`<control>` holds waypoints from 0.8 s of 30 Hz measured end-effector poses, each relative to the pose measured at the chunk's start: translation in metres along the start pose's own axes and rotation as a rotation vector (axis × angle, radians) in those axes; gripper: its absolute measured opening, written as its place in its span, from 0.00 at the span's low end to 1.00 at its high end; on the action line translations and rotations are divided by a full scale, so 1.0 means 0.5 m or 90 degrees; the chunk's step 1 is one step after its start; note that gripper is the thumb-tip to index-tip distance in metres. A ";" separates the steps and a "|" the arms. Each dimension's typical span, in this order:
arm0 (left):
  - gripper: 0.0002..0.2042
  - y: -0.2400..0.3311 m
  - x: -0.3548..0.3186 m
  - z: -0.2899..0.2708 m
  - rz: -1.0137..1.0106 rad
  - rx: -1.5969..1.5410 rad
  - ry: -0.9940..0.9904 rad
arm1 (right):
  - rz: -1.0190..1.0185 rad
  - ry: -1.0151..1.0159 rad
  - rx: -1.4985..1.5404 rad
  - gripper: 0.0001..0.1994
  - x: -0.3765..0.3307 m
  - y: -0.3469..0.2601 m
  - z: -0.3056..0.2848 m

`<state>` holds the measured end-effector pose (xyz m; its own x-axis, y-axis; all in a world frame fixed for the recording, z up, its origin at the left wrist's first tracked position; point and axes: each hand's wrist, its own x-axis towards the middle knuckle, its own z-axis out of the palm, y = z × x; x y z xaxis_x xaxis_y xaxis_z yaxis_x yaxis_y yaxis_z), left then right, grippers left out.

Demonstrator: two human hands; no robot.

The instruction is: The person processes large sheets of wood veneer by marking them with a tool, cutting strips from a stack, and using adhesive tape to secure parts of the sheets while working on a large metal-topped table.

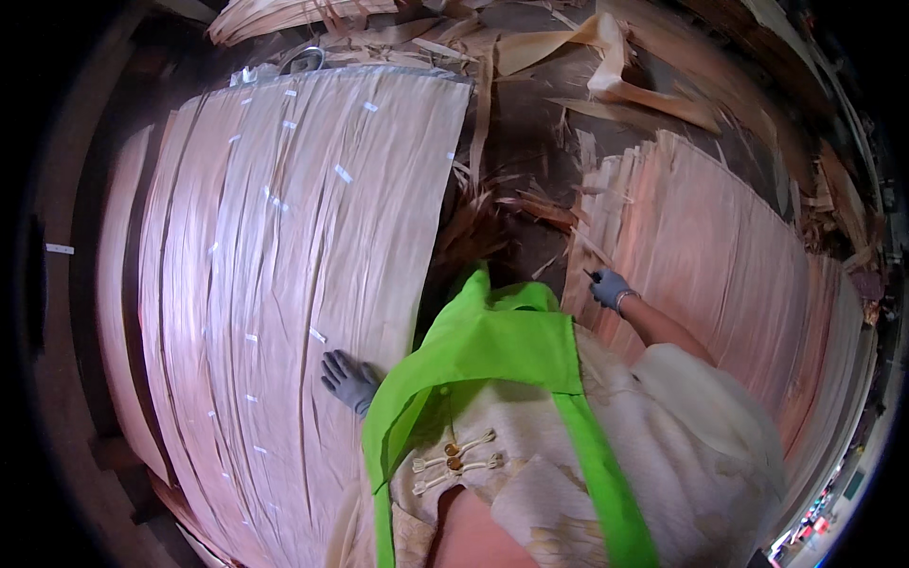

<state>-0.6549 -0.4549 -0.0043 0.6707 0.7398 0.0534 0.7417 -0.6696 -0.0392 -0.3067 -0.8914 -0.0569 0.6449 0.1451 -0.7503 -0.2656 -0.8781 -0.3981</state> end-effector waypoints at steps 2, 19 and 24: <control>0.34 0.004 0.002 0.000 0.002 0.001 -0.001 | -0.007 0.002 -0.028 0.11 0.028 0.006 -0.005; 0.32 0.004 -0.001 0.021 -0.009 0.013 0.004 | -0.086 0.013 -0.022 0.11 0.033 -0.064 -0.074; 0.31 0.008 0.001 0.013 0.019 -0.036 0.054 | -0.008 0.055 0.047 0.13 -0.010 -0.021 -0.131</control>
<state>-0.6513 -0.4567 -0.0108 0.6875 0.7131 0.1371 0.7184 -0.6955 0.0146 -0.2602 -0.9129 -0.0142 0.7077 0.1132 -0.6974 -0.3071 -0.8397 -0.4479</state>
